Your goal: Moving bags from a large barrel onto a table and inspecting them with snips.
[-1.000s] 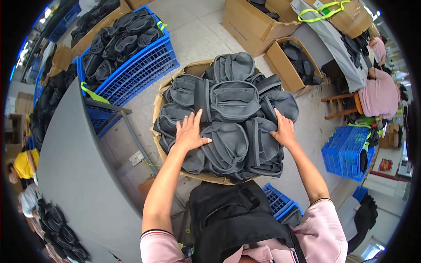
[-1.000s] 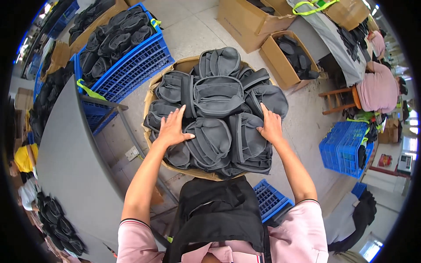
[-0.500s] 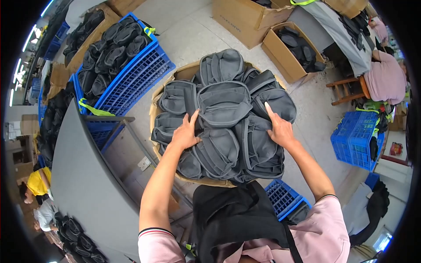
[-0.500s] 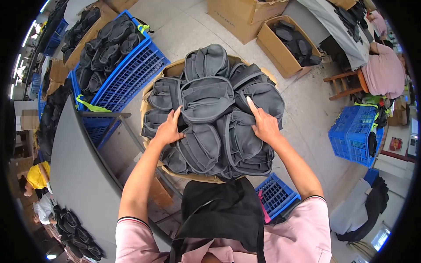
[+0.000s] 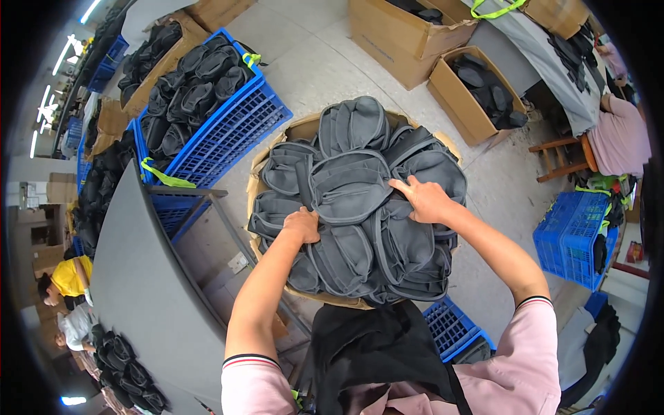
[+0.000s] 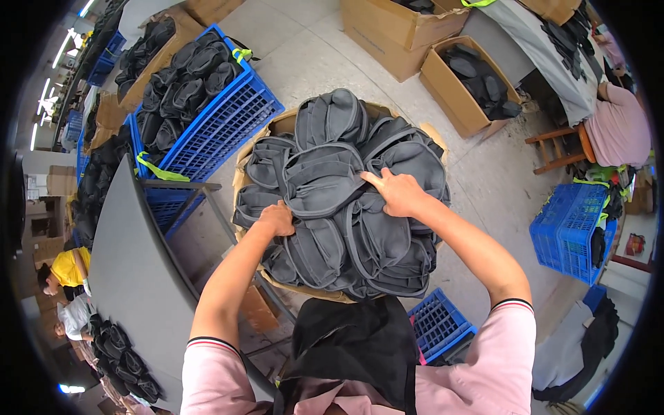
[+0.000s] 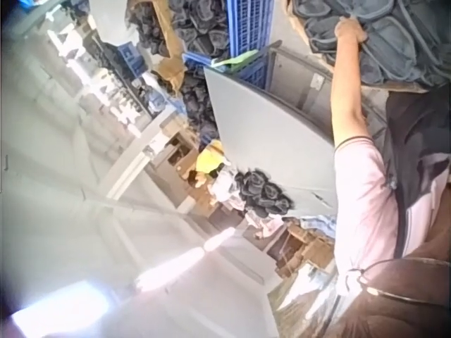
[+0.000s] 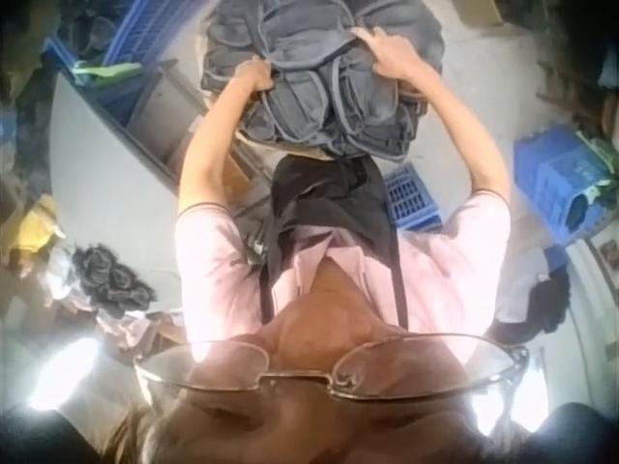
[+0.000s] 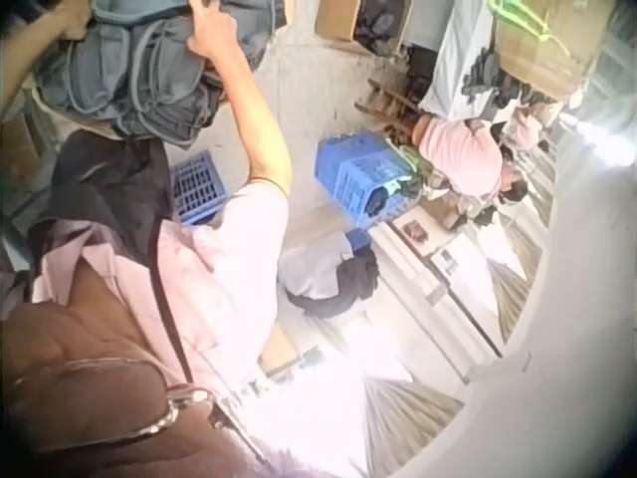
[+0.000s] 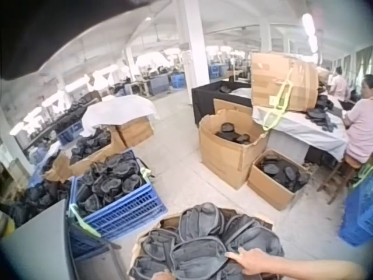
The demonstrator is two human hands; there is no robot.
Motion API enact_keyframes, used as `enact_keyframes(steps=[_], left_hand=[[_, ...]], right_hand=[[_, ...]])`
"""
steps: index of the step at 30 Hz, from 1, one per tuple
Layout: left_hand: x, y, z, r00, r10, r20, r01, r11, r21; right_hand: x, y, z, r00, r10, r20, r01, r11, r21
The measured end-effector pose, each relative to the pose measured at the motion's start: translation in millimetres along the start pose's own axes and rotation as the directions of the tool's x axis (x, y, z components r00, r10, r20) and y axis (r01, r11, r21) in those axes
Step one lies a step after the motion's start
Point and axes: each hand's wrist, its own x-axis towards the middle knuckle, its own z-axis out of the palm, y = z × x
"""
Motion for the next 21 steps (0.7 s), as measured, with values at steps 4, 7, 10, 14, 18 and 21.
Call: enact_keyframes(steps=[4,7,10,14,18,21], left_hand=[[1,-5,4,0.999,0.035,-0.025,-0.035,0.999,0.030],[-7,-1,-4,0.998,0.063,-0.014,-0.063,0.997,0.052],[-4,-8,10,0.993,0.086,-0.082,-0.081,0.995,0.064],[-22,-11,24,0.969,0.145,-0.200,-0.136,0.989,0.054],[-31,-17,33,0.908,0.243,-0.343,-0.237,0.970,0.059],[-47,-23,32,0.919,0.255,-0.299,-0.251,0.967,0.053]], right_hand=[[5,7,19,0.996,0.091,0.025,-0.093,0.991,0.093],[5,4,19,0.984,0.175,0.024,-0.177,0.975,0.132],[5,0,22,0.996,0.082,-0.025,-0.080,0.994,0.075],[-18,-16,33,0.978,0.037,-0.206,-0.035,0.999,0.011],[-40,-26,29,0.966,0.025,-0.259,-0.031,0.999,-0.017],[-54,-55,10,0.949,0.177,-0.262,-0.169,0.984,0.054]])
